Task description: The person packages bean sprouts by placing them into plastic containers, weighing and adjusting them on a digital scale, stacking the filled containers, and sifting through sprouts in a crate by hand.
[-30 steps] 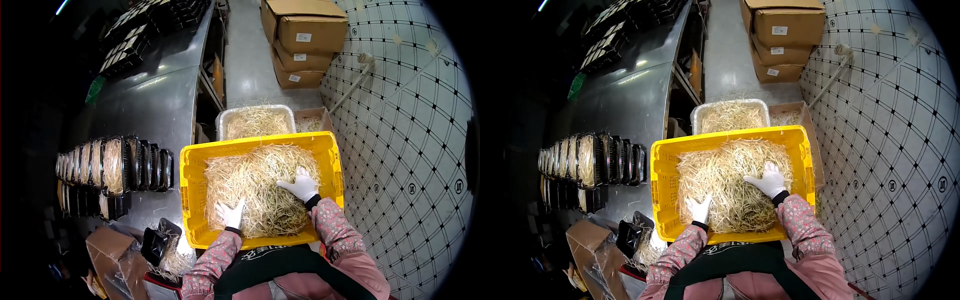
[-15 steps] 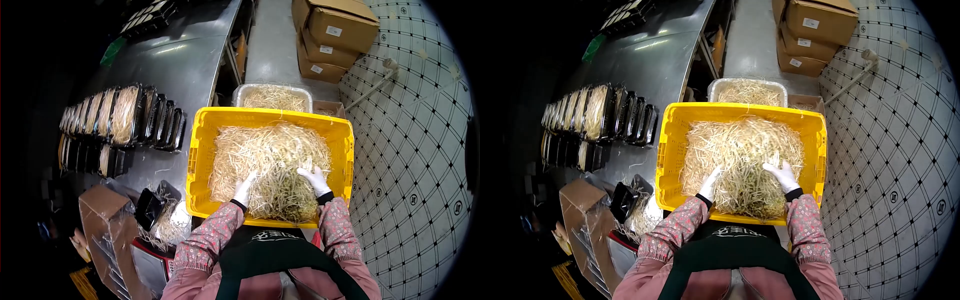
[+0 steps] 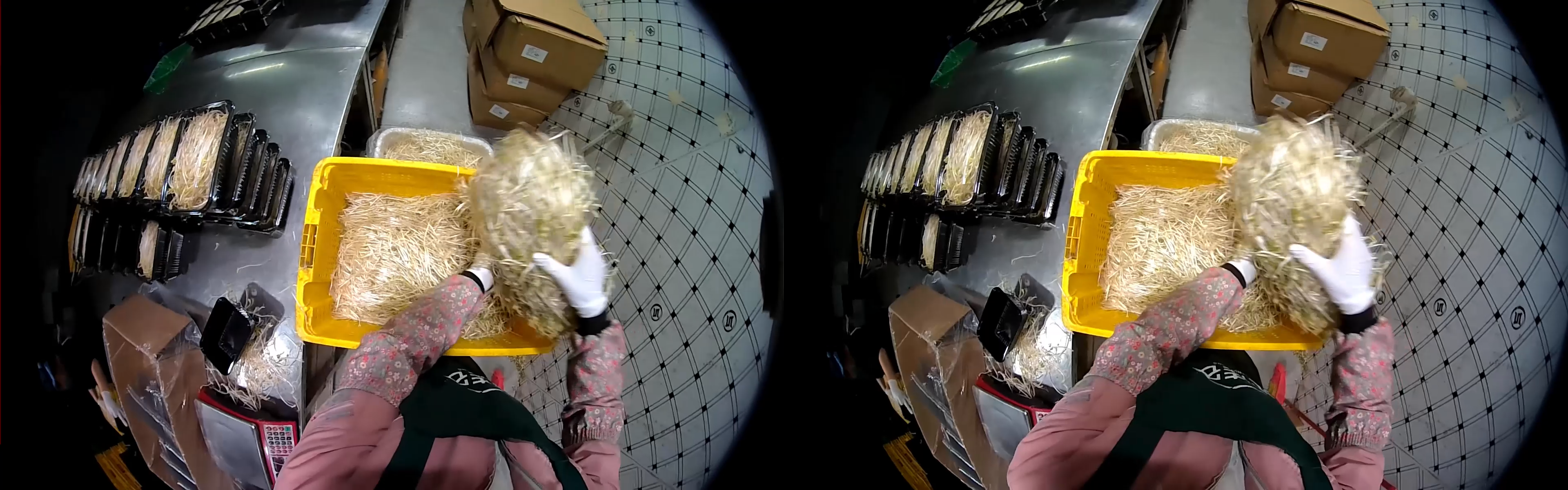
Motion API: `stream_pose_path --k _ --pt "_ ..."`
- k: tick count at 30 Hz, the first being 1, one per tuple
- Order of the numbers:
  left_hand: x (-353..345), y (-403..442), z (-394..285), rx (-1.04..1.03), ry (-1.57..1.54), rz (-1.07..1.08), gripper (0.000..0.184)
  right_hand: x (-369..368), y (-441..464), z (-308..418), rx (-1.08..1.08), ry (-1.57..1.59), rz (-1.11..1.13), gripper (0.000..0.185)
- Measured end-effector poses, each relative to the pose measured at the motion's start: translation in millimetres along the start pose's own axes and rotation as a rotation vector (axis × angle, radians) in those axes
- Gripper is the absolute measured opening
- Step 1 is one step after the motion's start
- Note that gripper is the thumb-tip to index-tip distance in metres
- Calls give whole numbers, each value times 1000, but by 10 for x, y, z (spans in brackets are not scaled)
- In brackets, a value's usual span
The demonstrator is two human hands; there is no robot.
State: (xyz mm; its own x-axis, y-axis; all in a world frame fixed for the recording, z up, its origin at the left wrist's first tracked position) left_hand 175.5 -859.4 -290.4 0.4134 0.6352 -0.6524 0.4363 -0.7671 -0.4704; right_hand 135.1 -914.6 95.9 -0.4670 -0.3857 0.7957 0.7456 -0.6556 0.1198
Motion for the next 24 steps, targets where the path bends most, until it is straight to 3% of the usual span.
stream_pose_path --k 2,4,7,9,10,12,14,15,16,18,19,20,22,23,24 --pt "519 236 96 -208 343 -55 65 -683 -205 -356 132 -321 -37 108" --pt "549 -475 -728 -28 -228 -3 72 -1376 -501 -408 29 -349 87 121" --pt "876 -1274 -1351 -21 -403 -100 81 -2082 -860 250 205 -352 90 114" --pt "1228 -1686 -1451 54 -467 -259 81 -2482 -1043 687 257 -220 387 112" --pt "1600 -1777 -1477 20 -329 -345 81 -2565 -1163 894 270 -135 557 104" --pt "1927 -1989 -1727 -74 -300 -461 75 -2733 -1396 1090 438 294 764 89" --pt "1909 -2233 -1968 -71 -240 -545 74 -2463 -1217 1173 493 353 762 72" --pt "1878 -2206 -2014 -74 -301 -410 73 -2304 -1029 1051 426 532 638 62" --pt "1778 -2231 -2086 -62 -297 -363 70 -2217 -804 822 300 419 611 58" --pt "2179 -2081 -1922 5 -254 -425 67 -1879 -391 216 36 419 319 58" --pt "2389 -1992 -1843 -11 -294 -454 72 -1742 -202 -40 -20 337 184 60" --pt "2163 -2052 -1917 32 -274 -499 77 -1695 -93 -222 -14 150 128 72" --pt "2261 -1820 -1806 61 -123 -599 81 -1844 -34 -191 93 -65 124 91" --pt "2302 -1783 -1748 102 21 -751 85 -2014 -118 -137 72 -196 191 98" --pt "2225 -1558 -1571 100 -36 -632 85 -2138 -245 10 49 -325 256 105"
Point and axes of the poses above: each hand's wrist, its own y-axis towards the middle knuckle, its own x-axis out of the back of the hand, z = x × y, the point moved 8 cm from there along y, towards the middle knuckle, and after that the axes turned 4 degrees about -z, right-handed, at the moved point
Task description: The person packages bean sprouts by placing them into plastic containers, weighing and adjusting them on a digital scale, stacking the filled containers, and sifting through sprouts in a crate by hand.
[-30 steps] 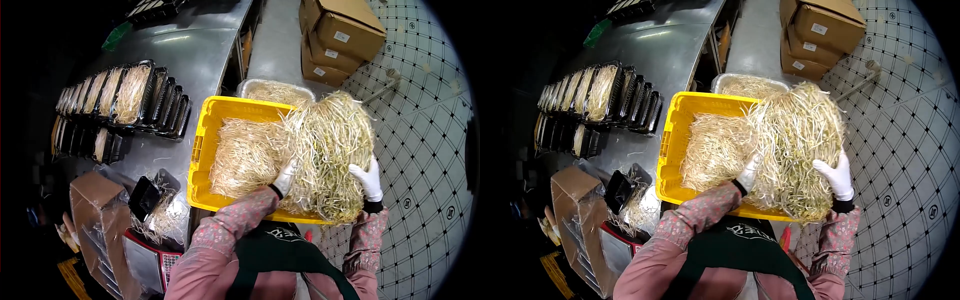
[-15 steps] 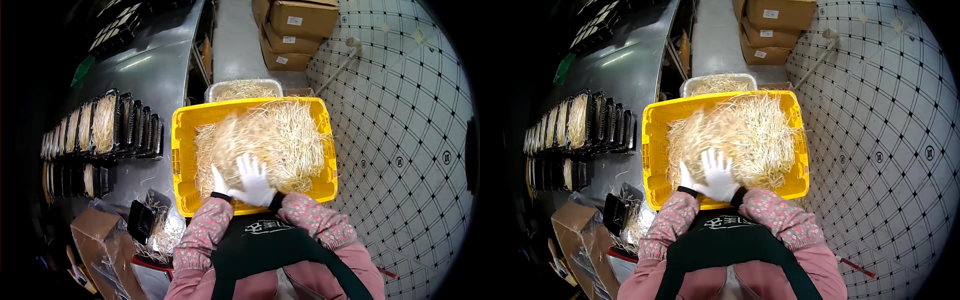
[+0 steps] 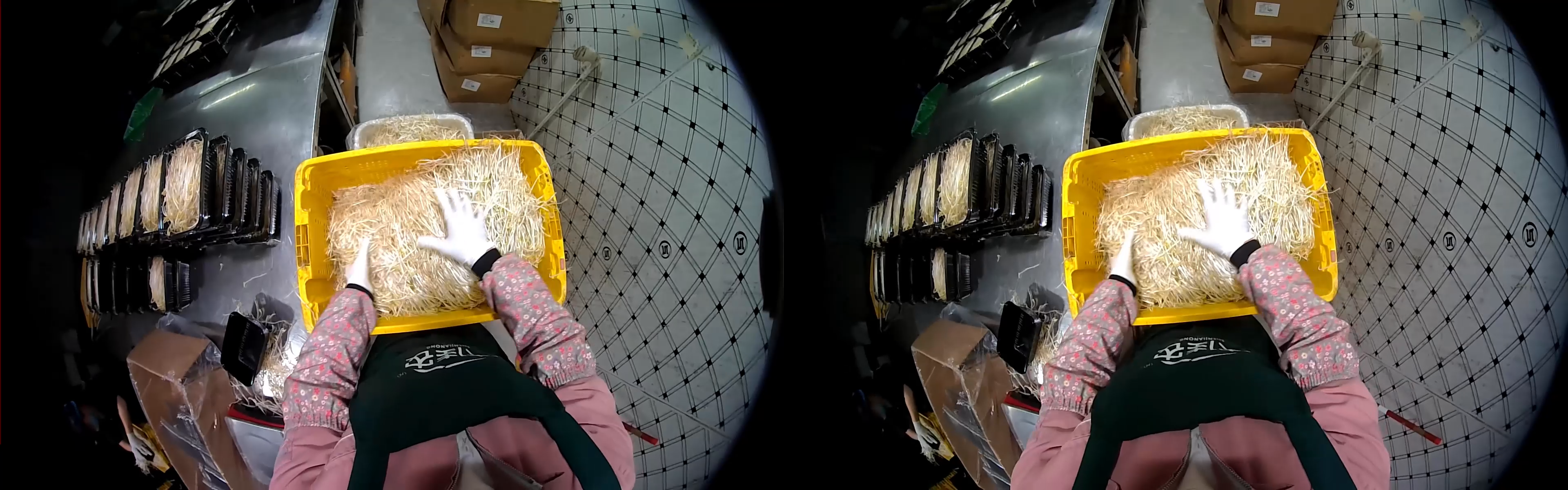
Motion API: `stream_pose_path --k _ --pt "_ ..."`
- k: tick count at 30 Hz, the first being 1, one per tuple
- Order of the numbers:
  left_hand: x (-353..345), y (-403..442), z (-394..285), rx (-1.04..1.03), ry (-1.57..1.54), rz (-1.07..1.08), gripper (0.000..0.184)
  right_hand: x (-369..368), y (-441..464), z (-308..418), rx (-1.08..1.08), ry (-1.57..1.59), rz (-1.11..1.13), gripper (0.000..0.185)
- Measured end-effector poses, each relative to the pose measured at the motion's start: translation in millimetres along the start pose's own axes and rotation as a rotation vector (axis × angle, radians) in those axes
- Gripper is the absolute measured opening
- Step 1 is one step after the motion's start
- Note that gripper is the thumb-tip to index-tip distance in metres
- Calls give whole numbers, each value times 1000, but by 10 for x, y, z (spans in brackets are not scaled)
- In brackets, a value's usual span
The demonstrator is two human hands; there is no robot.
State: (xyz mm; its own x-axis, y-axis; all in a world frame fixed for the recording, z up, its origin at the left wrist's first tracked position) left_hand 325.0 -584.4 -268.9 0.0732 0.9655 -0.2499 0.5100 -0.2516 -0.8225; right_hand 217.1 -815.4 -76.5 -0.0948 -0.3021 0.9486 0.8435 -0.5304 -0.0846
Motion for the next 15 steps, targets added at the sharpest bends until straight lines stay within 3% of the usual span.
stream_pose_path --k 1,2,3,4,5,7,10,11,14,15 --pt "-39 191 106 -146 101 -121 81 -192 -68 68 65 -34 89 109" --pt "-501 -373 -63 -203 233 -133 72 -210 -159 123 123 -102 99 107" --pt "-752 -280 110 -200 217 -29 63 -155 -213 56 100 -50 110 104" --pt "-1074 -384 157 -410 261 145 56 -60 -253 -84 79 0 123 100" --pt "-1339 -571 247 -147 159 162 51 104 -256 -294 84 169 86 95" --pt "-1851 -985 422 128 -93 353 50 360 -333 -871 97 479 -12 87" --pt "-2395 -1474 493 87 -57 497 60 712 -546 -1448 -78 665 -144 82" --pt "-2463 -1495 499 78 -11 514 63 779 -612 -1586 -165 578 -211 81" --pt "-2497 -1024 687 21 119 568 61 756 -625 -1453 6 105 -592 75" --pt "-2403 -926 675 111 106 601 60 640 -593 -1373 -63 110 -562 72"
Point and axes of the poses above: each hand's wrist, its own y-axis towards the middle knuckle, its own x-axis out of the back of the hand, z = x × y, the point moved 8 cm from there along y, towards the middle knuckle, and after that the axes turned 4 degrees about -z, right-handed, at the moved point
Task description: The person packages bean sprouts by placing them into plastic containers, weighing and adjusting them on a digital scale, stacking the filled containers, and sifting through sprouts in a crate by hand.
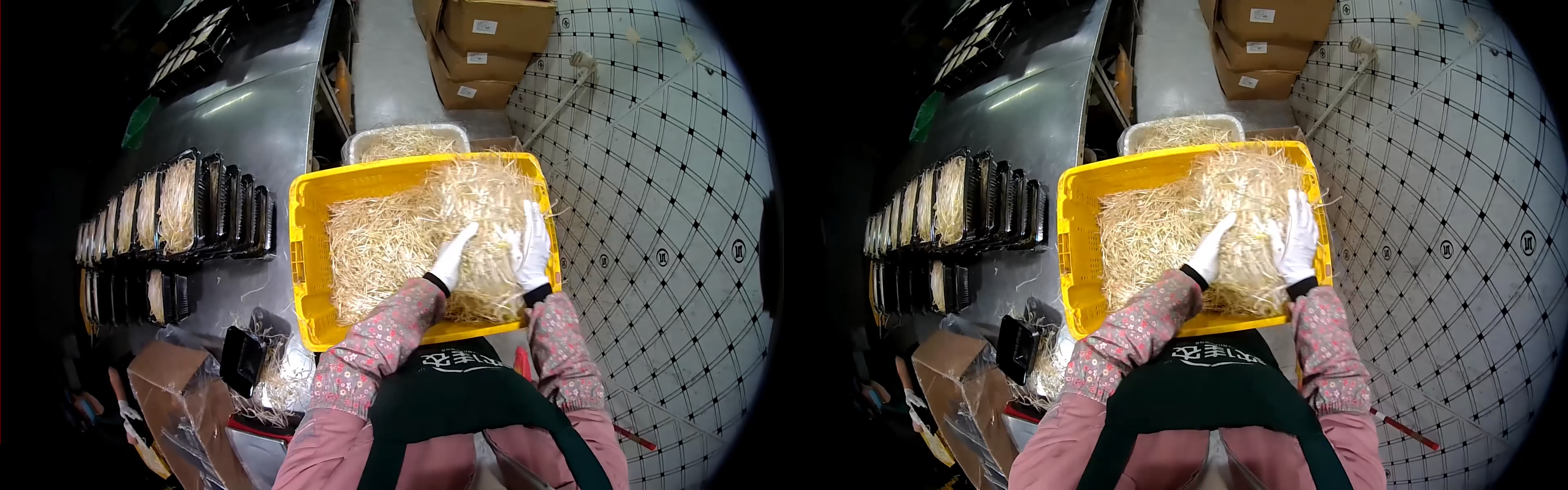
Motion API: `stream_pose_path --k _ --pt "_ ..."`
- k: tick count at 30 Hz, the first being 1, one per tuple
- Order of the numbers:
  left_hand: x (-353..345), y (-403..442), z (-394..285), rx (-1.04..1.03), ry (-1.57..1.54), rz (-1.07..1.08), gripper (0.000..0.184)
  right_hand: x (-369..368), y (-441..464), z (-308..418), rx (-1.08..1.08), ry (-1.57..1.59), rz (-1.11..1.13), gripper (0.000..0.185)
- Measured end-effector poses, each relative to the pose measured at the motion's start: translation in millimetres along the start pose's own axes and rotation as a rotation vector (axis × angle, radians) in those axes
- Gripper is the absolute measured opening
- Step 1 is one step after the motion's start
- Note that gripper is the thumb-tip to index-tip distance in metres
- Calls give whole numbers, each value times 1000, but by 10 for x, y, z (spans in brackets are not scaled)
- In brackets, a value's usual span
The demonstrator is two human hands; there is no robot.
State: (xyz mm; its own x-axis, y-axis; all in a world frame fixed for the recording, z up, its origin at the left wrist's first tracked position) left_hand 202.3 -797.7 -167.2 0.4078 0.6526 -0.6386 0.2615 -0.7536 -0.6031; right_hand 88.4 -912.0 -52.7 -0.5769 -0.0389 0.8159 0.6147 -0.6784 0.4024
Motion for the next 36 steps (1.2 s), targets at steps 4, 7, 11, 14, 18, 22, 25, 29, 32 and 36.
stream_pose_path --k 4,7,11,14,18,22,25,29,32,36 --pt "1156 -211 -467 -210 187 -271 56 -423 -102 273 -64 -204 171 87" --pt "2117 -647 -627 -190 217 -500 53 -440 -67 235 -79 -191 135 88" --pt "3006 -946 -560 -133 72 -644 50 -445 -58 165 -113 -147 174 88" --pt "2823 -1165 -754 -251 98 -552 41 -464 -70 127 -127 -93 190 92" --pt "2918 -1376 -811 -245 148 -569 46 -336 -65 228 -178 -13 150 99" --pt "2803 -1579 -833 -137 264 -648 52 -98 11 1084 106 40 -39 87" --pt "2995 -1632 -794 -67 416 -726 68 -625 -219 1755 341 336 272 76" --pt "2809 -1773 -800 -42 401 -688 80 -1446 -620 1515 514 -144 796 83" --pt "2660 -1798 -818 -41 358 -643 78 -1392 -555 1049 502 -141 786 82" --pt "2627 -1735 -870 -48 368 -646 77 -1304 -446 1263 456 -153 786 80"
Point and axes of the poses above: each hand's wrist, its own y-axis towards the middle knuckle, its own x-axis out of the back of the hand, z = x × y, the point moved 8 cm from there along y, towards the middle knuckle, and after that the axes turned 4 degrees about -z, right-handed, at the moved point
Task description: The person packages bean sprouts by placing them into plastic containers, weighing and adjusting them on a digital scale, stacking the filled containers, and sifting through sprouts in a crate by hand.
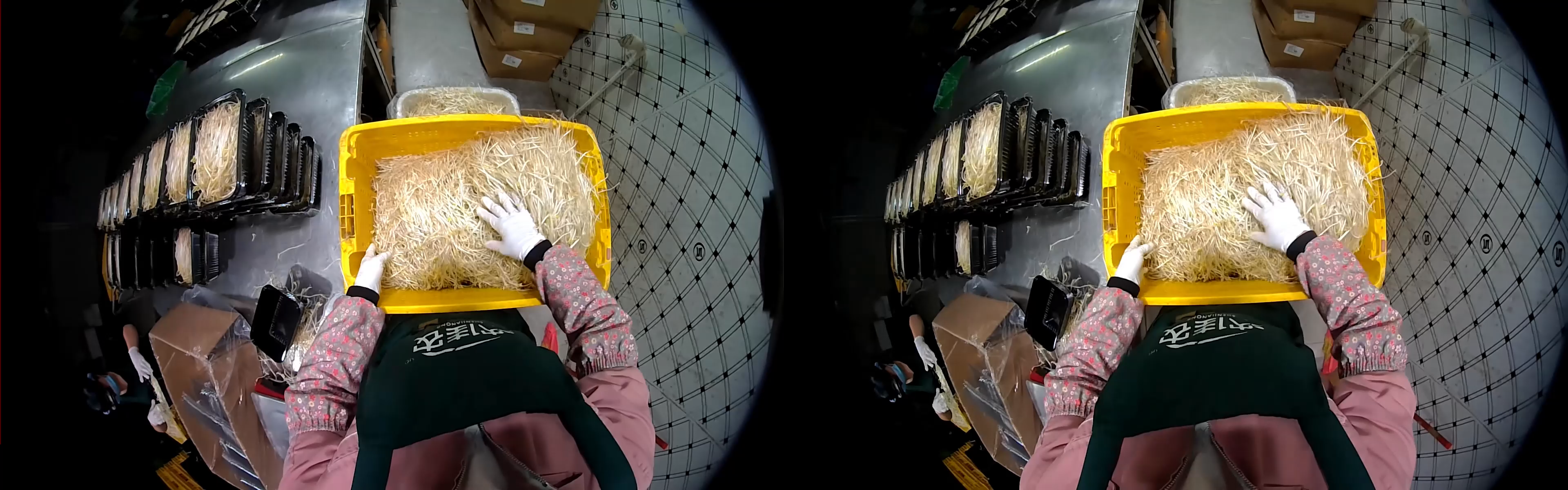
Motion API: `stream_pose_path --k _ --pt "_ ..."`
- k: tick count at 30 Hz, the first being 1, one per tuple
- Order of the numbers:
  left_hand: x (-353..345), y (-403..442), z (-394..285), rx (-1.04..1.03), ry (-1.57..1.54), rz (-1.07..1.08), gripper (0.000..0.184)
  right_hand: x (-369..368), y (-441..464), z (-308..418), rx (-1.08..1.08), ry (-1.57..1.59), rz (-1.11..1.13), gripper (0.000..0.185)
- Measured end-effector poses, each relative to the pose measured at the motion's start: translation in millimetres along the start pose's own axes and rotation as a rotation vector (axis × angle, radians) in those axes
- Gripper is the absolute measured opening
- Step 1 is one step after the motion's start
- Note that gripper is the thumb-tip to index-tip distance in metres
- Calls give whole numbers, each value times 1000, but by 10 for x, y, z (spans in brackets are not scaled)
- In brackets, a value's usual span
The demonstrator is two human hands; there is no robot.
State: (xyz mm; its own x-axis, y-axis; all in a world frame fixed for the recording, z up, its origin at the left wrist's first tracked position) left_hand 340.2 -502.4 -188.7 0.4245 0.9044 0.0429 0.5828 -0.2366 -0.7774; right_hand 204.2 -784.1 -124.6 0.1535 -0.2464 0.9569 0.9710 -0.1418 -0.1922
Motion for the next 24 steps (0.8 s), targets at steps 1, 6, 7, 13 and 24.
stream_pose_path --k 1,6,7,13,24 --pt "-18 -13 -63 -2 -16 -40 76 57 51 96 -58 102 -52 79" --pt "-292 636 288 -28 -310 30 75 -427 339 873 -205 475 -86 99" --pt "-405 527 240 -94 -246 -17 68 -596 341 995 -264 579 -23 99" --pt "-826 -150 51 -48 -104 269 49 -552 117 556 -356 841 -272 80" --pt "-235 282 24 -66 -198 -7 40 -98 309 1066 -319 155 133 124"
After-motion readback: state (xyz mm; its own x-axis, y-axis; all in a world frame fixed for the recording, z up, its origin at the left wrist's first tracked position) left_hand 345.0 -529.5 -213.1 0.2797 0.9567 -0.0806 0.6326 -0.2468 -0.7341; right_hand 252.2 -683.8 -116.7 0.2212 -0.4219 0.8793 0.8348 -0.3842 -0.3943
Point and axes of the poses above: each hand's wrist, its own y-axis towards the middle knuckle, its own x-axis out of the back of the hand, z = x × y, the point moved 8 cm from there along y, towards the middle knuckle, and after that the axes turned 4 degrees about -z, right-handed, at the moved point
